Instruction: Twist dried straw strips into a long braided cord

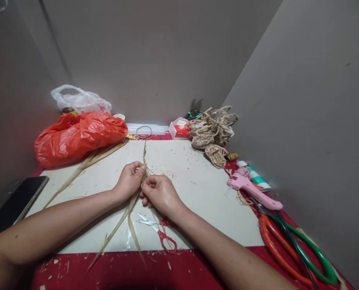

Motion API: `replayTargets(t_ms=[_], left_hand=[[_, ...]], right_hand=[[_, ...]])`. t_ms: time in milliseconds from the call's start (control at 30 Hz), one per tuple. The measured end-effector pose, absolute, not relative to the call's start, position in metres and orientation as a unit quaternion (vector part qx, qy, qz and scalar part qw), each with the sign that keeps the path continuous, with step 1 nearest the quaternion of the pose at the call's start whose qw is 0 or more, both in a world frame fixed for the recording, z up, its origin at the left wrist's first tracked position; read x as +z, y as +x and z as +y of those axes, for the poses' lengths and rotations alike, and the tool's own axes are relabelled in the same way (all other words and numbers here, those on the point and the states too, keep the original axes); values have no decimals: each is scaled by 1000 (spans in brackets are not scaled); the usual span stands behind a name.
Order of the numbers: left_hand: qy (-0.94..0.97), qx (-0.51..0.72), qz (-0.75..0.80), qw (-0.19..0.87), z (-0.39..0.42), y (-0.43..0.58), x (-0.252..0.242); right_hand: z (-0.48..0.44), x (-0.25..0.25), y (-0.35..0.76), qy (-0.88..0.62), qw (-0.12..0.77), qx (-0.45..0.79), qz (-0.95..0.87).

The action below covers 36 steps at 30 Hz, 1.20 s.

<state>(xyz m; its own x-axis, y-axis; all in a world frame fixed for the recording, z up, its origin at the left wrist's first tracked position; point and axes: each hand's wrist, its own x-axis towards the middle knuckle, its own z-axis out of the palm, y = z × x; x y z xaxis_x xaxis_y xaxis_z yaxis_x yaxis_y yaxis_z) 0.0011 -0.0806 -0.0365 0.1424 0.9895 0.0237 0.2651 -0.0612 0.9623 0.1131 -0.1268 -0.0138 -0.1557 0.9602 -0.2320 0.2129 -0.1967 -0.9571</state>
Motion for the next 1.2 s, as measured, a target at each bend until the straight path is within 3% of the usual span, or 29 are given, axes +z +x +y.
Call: replayTargets(t_ms=[633, 833, 967, 1200], left_hand=[[603, 408, 511, 457, -82, 3, -34], [602, 405, 497, 475, -81, 3, -36], [602, 412, 503, 462, -80, 4, -37], [606, 407, 504, 462, -79, 4, -39]], right_hand=[[-130, -14, 113, -527, 347, 560, -538], [-130, -19, 111, -564, 379, 466, -566], [-127, -10, 119, -568, 439, 430, -547], [-131, 60, 181, -432, 677, 359, -476]])
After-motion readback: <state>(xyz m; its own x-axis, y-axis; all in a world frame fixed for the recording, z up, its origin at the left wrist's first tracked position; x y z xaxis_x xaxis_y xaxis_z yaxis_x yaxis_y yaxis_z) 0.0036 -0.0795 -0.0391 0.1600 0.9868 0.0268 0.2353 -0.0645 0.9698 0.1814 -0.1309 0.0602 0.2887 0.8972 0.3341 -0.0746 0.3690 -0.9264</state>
